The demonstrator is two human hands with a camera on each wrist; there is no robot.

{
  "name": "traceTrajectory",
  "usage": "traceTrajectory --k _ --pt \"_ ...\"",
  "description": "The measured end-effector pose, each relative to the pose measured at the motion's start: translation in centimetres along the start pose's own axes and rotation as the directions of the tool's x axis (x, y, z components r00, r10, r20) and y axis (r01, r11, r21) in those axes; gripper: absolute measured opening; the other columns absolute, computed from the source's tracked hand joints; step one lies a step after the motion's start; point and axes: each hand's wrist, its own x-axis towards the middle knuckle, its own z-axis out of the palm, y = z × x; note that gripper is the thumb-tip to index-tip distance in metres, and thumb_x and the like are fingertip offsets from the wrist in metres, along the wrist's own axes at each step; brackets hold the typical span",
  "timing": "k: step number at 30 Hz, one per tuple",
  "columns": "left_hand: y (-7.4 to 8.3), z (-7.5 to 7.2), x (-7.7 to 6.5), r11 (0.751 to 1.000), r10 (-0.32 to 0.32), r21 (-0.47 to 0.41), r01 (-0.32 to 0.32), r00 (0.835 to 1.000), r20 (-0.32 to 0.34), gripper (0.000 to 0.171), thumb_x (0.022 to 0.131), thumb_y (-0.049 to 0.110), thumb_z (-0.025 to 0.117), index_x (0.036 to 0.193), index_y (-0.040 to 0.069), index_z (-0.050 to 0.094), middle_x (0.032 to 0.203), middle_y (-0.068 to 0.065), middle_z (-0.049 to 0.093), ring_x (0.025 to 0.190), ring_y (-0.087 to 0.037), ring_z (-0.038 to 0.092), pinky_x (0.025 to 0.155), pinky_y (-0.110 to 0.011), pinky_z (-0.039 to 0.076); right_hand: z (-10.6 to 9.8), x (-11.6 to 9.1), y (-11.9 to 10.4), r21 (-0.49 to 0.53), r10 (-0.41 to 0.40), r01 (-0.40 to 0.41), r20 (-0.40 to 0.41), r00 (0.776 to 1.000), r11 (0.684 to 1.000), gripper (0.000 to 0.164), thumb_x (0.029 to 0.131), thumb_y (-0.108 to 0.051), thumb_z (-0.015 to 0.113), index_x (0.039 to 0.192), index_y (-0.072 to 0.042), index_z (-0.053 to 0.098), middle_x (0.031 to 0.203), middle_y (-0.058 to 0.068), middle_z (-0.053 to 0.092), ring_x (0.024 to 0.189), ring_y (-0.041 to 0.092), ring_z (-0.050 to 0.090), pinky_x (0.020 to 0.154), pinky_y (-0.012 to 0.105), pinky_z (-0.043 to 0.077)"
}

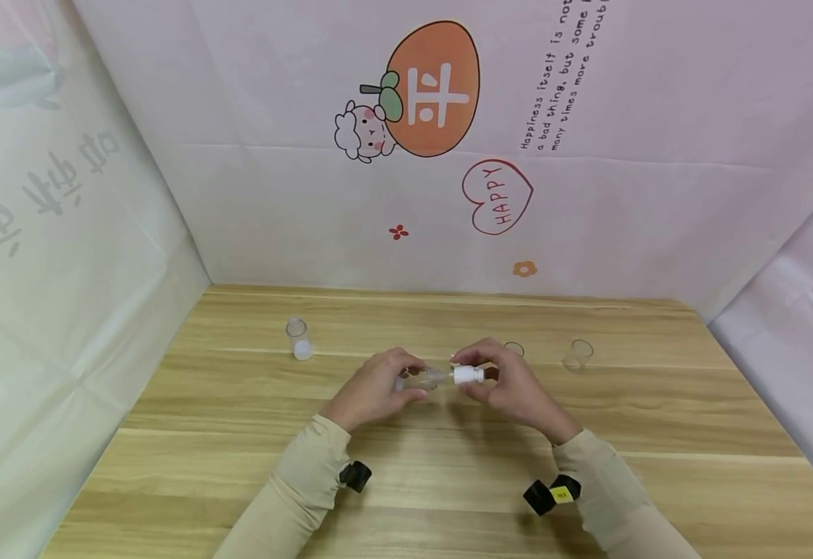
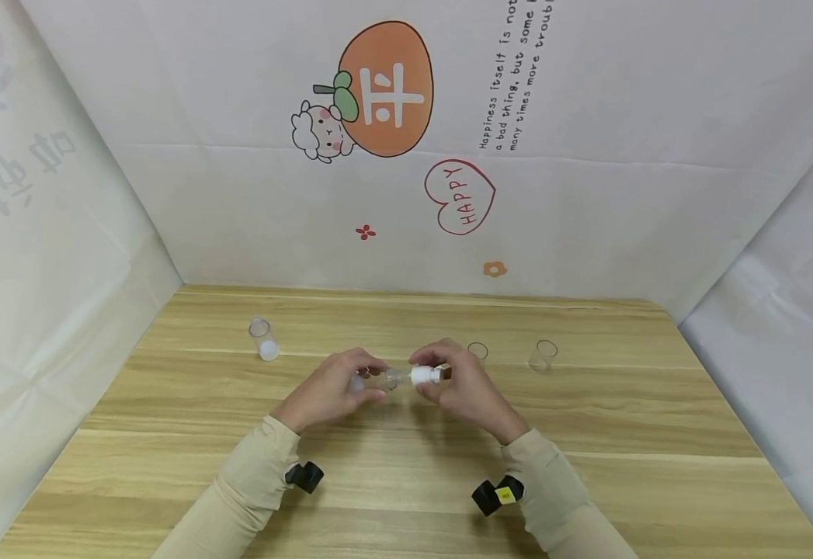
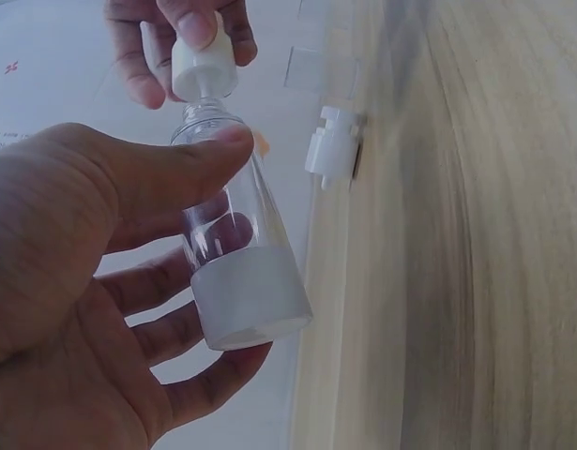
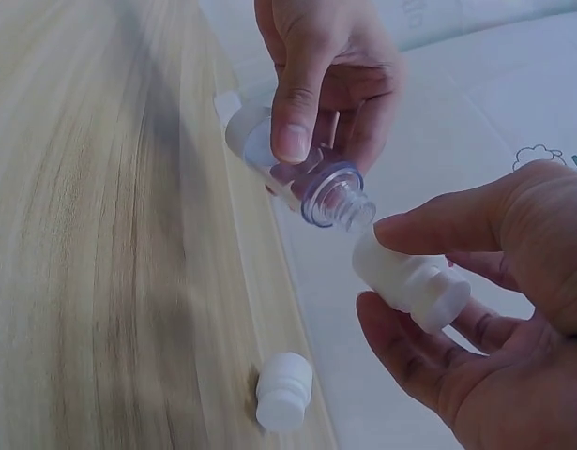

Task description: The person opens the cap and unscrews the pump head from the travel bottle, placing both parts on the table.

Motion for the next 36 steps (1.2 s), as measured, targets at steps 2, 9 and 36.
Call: traceTrajectory --k 2,9,36 --pt "-0.1 -0.2 -0.1 1.000 -0.022 -0.007 0.022 1.000 -0.010 0.037 0.088 0.019 0.081 0.121 0.005 0.071 0.113 -0.007 0.069 0.099 -0.025 0.064 0.085 -0.038 0.053 0.0 0.0 0.1 -0.005 0.014 -0.014 -0.013 1.000 1.000 0.032 0.083 0.010 0.078 0.112 0.000 0.069 0.110 0.012 0.064 0.099 0.028 0.061 0.078 0.038 0.057" --pt "-0.6 -0.7 -0.4 0.997 -0.060 -0.047 0.057 0.997 -0.056 0.033 0.088 0.016 0.082 0.116 0.005 0.069 0.112 -0.008 0.067 0.101 -0.027 0.063 0.088 -0.040 0.052 -0.1 -0.1 0.2 0.005 0.045 -0.045 -0.045 0.998 0.999 0.033 0.082 0.009 0.079 0.113 0.003 0.069 0.109 0.015 0.061 0.099 0.030 0.061 0.075 0.029 0.056" --pt "-2.7 -2.8 -1.2 0.924 -0.277 -0.358 0.133 0.878 -0.390 0.039 0.083 0.011 0.085 0.113 0.001 0.062 0.107 -0.011 0.065 0.102 -0.027 0.062 0.087 -0.040 0.057 4.0 1.4 1.2 -0.194 0.098 -0.109 -0.066 0.993 0.975 0.028 0.081 0.001 0.084 0.105 0.002 0.071 0.095 0.008 0.062 0.086 0.020 0.064 0.075 0.031 0.058"
